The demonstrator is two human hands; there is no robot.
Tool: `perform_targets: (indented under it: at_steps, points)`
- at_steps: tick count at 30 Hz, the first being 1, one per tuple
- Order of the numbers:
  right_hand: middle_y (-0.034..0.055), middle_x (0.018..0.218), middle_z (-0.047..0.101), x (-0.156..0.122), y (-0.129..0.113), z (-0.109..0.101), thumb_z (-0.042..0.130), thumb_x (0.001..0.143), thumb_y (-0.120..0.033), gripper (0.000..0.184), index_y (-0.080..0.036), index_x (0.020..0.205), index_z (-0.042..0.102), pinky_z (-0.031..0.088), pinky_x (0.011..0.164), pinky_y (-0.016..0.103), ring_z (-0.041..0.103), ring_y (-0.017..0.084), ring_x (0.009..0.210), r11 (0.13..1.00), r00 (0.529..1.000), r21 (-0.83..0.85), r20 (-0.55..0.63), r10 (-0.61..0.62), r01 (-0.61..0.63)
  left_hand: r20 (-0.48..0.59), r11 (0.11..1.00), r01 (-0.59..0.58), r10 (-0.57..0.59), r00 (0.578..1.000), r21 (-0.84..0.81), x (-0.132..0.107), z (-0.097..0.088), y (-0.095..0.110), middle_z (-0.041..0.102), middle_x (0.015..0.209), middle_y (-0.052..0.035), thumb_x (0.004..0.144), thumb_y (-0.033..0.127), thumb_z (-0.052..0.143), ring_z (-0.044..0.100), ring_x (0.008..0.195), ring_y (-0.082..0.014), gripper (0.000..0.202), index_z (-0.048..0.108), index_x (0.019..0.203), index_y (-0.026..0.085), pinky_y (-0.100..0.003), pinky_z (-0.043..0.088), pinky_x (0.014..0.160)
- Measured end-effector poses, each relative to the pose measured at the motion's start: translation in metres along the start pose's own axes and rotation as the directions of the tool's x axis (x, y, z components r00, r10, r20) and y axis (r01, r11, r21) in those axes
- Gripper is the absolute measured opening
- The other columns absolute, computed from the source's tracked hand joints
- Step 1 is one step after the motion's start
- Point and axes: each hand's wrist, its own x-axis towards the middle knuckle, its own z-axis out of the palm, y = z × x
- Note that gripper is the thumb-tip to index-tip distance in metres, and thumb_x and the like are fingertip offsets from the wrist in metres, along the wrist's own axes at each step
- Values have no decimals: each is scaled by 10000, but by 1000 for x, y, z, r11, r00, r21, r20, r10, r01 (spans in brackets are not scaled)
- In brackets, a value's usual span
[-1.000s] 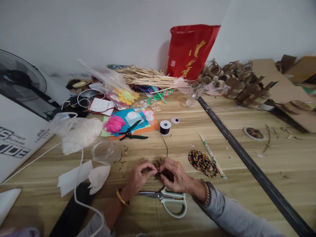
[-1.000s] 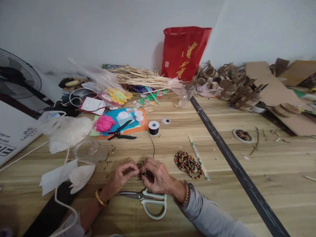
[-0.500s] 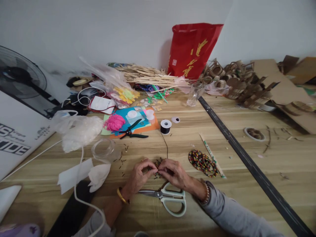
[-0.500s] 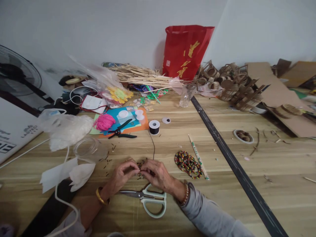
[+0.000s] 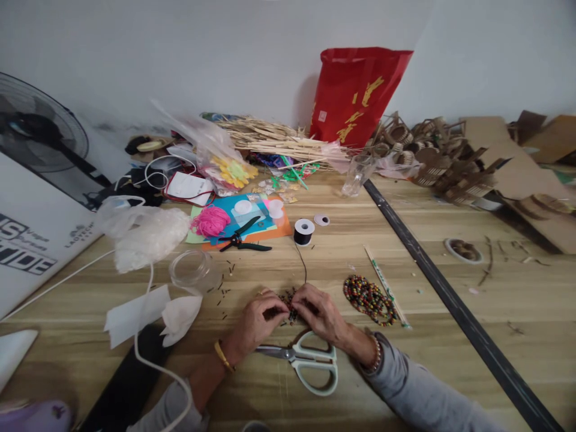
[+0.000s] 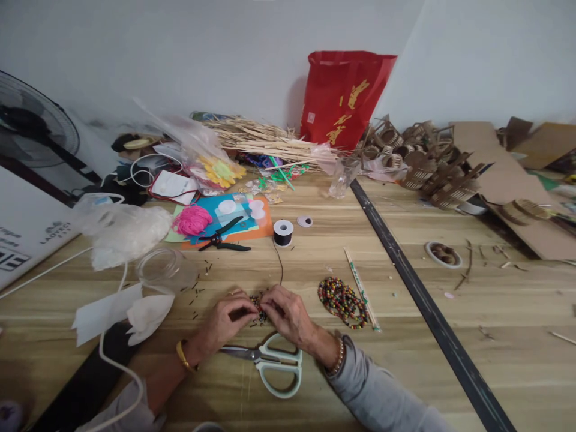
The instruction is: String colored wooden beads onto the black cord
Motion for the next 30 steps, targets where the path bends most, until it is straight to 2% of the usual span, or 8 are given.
perform_targets:
  at_steps: [3, 7, 11, 16, 22, 27, 30]
  points:
    - [33, 728, 571, -2, 2, 1, 485, 965, -281, 193, -183, 830, 581, 437, 579, 244, 532, 144, 648, 1000, 1000, -1, -18, 18, -18, 48, 993, -100, 96, 994, 70, -1, 1, 2, 663, 689, -45, 804, 128, 651, 581, 724, -183, 116, 685, 705, 178, -300, 467, 689]
    - [23, 709, 549, -1, 1, 2, 483, 964, -283, 196, -183, 820, 571, 423, 567, 240, 519, 140, 632, 1000, 999, 4, -34, 22, -22, 122, 970, -179, 160, 980, 164, -3, 1, 6, 652, 735, -45, 834, 103, 612, 569, 772, -184, 141, 690, 744, 179, -312, 470, 747]
    - [20, 699, 540, 0, 0, 2, 478, 961, -286, 208, -183, 800, 561, 415, 566, 242, 513, 141, 619, 999, 999, 12, -29, 35, -35, 157, 949, -211, 177, 972, 235, -5, 3, 6, 638, 764, -50, 862, 101, 580, 553, 798, -196, 156, 684, 769, 168, -341, 461, 805]
    - [24, 713, 546, 0, -1, 1, 477, 958, -275, 195, -181, 810, 562, 415, 574, 242, 518, 142, 633, 999, 999, 3, -16, 46, -46, 172, 947, -192, 150, 974, 257, -7, 5, 6, 620, 807, -47, 864, 106, 584, 538, 857, -209, 138, 681, 798, 180, -346, 446, 834]
    - [21, 701, 547, 2, -4, 0, 469, 962, -286, 218, -179, 798, 563, 420, 570, 238, 512, 135, 626, 999, 999, -19, -19, 33, -34, 235, 909, -235, 160, 959, 343, -7, 5, 7, 585, 800, -26, 918, 161, 532, 512, 861, -190, 199, 674, 781, 186, -347, 439, 864]
    - [28, 709, 560, 0, -2, 1, 480, 955, -260, 188, -180, 808, 566, 418, 569, 242, 517, 137, 626, 999, 999, -24, -15, 48, -48, 224, 906, -231, 157, 962, 355, -8, 6, 7, 600, 809, -34, 912, 152, 541, 521, 865, -188, 185, 671, 781, 170, -335, 448, 854]
    - [31, 714, 563, -1, -1, 2, 484, 952, -249, 181, -181, 807, 567, 418, 577, 245, 520, 140, 638, 999, 999, -22, -14, 42, -43, 133, 941, -197, 166, 977, 276, -6, 7, 5, 635, 778, -43, 898, 132, 550, 546, 813, -183, 175, 673, 777, 159, -318, 467, 795]
